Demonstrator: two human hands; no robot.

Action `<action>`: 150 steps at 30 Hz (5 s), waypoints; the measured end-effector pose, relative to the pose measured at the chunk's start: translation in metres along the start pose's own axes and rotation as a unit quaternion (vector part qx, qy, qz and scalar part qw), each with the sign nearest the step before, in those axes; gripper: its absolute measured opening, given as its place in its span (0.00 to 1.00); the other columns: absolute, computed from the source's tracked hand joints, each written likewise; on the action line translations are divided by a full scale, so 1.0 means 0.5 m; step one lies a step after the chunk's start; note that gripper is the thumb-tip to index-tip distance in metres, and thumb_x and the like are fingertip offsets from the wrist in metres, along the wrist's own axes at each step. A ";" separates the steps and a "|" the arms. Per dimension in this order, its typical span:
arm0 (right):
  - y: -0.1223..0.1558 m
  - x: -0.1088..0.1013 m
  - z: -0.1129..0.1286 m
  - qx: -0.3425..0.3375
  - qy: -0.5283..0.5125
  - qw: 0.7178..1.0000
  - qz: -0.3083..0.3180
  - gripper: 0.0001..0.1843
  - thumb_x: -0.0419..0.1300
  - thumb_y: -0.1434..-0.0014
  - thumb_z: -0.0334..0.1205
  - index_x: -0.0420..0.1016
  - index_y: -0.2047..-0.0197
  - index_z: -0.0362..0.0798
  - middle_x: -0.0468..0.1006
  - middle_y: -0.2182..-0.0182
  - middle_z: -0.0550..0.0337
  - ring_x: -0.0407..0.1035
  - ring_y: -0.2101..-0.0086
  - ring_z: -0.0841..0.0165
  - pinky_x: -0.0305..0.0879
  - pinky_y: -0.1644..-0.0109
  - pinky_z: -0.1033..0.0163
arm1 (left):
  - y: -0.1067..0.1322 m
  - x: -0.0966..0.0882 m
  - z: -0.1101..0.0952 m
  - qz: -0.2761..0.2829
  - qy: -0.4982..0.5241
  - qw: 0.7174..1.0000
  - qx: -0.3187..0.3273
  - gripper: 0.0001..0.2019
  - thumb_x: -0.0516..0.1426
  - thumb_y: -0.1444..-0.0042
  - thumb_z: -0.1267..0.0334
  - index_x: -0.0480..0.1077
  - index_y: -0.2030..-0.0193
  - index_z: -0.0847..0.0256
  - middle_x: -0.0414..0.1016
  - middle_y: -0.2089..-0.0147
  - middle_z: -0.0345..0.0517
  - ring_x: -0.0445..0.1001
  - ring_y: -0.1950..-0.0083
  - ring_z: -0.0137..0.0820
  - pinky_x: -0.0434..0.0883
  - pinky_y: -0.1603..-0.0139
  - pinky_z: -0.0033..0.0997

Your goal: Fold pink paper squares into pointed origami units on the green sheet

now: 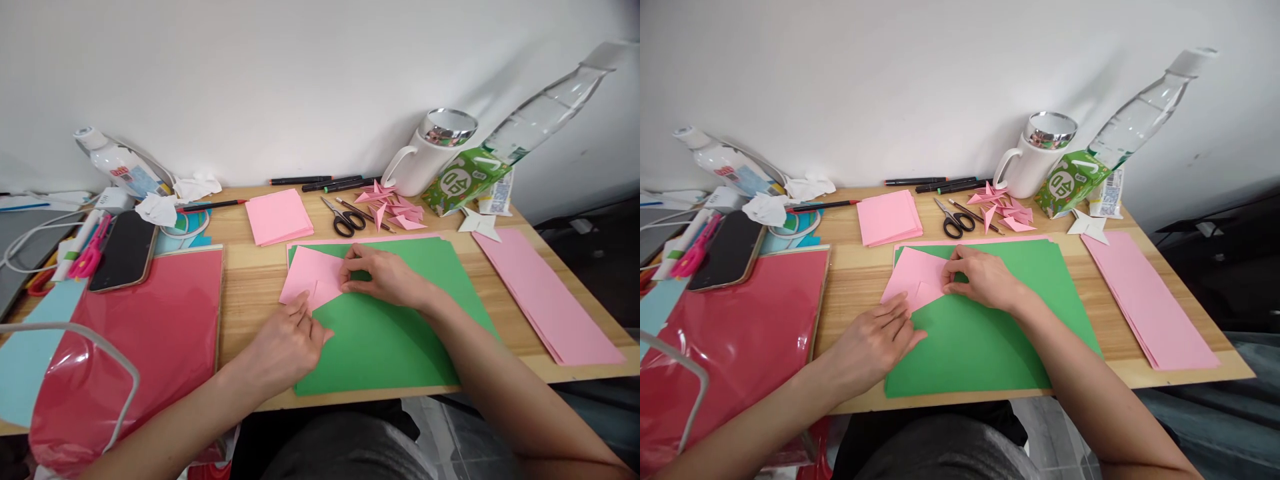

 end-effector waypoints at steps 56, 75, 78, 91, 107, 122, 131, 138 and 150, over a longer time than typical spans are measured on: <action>-0.002 0.002 -0.010 0.022 -0.264 0.959 -0.097 0.07 0.57 0.47 0.37 0.75 0.65 0.46 0.77 0.61 0.55 0.71 0.62 0.66 0.68 0.64 0.63 | 0.007 0.017 0.045 -0.012 0.014 1.000 0.003 0.12 0.49 0.41 0.78 0.71 0.55 0.74 0.78 0.58 0.58 0.76 0.55 0.39 0.74 0.55 0.36; 0.017 -0.011 0.060 -0.214 -0.116 0.970 -0.001 0.14 0.69 0.51 0.41 0.69 0.66 0.47 0.72 0.61 0.54 0.65 0.57 0.62 0.63 0.52 0.56 | 0.018 0.054 0.092 -0.138 0.220 0.948 -0.185 0.07 0.51 0.40 0.74 0.71 0.62 0.67 0.79 0.58 0.52 0.77 0.54 0.32 0.77 0.52 0.34; 0.016 -0.005 0.058 -0.219 -0.148 0.964 -0.010 0.04 0.63 0.45 0.35 0.72 0.69 0.46 0.73 0.64 0.56 0.67 0.62 0.67 0.64 0.55 0.60 | 0.016 0.057 0.090 -0.119 0.222 0.954 -0.162 0.07 0.51 0.40 0.74 0.71 0.61 0.68 0.78 0.56 0.54 0.76 0.51 0.34 0.76 0.50 0.37; 0.001 0.014 0.036 -0.152 -0.162 0.974 -0.037 0.06 0.59 0.40 0.37 0.77 0.65 0.46 0.77 0.69 0.57 0.70 0.68 0.70 0.64 0.63 0.66 | 0.015 0.035 0.074 -0.002 0.186 0.982 -0.036 0.13 0.46 0.36 0.72 0.72 0.59 0.69 0.76 0.52 0.55 0.71 0.44 0.38 0.74 0.46 0.39; -0.010 0.038 0.023 -0.101 -0.096 0.982 -0.131 0.04 0.60 0.41 0.35 0.72 0.69 0.46 0.76 0.72 0.60 0.67 0.72 0.71 0.60 0.68 0.67 | 0.012 0.019 0.059 0.032 0.177 0.984 -0.019 0.14 0.44 0.35 0.70 0.69 0.52 0.70 0.74 0.54 0.55 0.71 0.47 0.38 0.73 0.48 0.39; -0.004 0.008 0.023 -0.118 -0.164 0.978 -0.054 0.04 0.60 0.42 0.35 0.75 0.68 0.46 0.77 0.71 0.59 0.69 0.70 0.70 0.63 0.64 0.66 | 0.017 0.032 0.053 0.091 0.187 0.978 -0.016 0.12 0.46 0.36 0.69 0.69 0.52 0.69 0.71 0.51 0.55 0.68 0.45 0.40 0.71 0.45 0.40; -0.004 0.017 0.028 -0.081 -0.116 0.985 -0.103 0.05 0.59 0.42 0.34 0.76 0.68 0.45 0.77 0.73 0.59 0.67 0.74 0.72 0.61 0.70 0.67 | 0.031 0.037 0.052 0.101 0.184 0.977 -0.028 0.14 0.46 0.36 0.70 0.66 0.47 0.68 0.69 0.45 0.60 0.64 0.38 0.42 0.69 0.42 0.44; -0.002 0.025 0.031 -0.080 -0.110 0.982 -0.134 0.06 0.63 0.44 0.40 0.77 0.68 0.46 0.77 0.71 0.57 0.69 0.72 0.70 0.63 0.69 0.65 | 0.022 0.033 0.058 0.098 0.231 0.967 -0.048 0.15 0.46 0.36 0.70 0.64 0.45 0.66 0.67 0.43 0.58 0.64 0.38 0.40 0.68 0.41 0.41; 0.000 0.029 0.029 -0.067 -0.082 0.985 -0.137 0.07 0.64 0.46 0.41 0.77 0.67 0.46 0.77 0.72 0.58 0.68 0.73 0.70 0.62 0.69 0.66 | 0.014 0.043 0.084 0.007 0.298 0.946 -0.128 0.11 0.47 0.36 0.70 0.65 0.50 0.65 0.68 0.48 0.55 0.70 0.47 0.35 0.73 0.51 0.35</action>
Point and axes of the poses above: each hand's wrist, its own y-axis away from the middle knuckle, its own x-axis out of the palm, z = x × y, the point moved 4 cm from there along -y, towards the middle knuckle
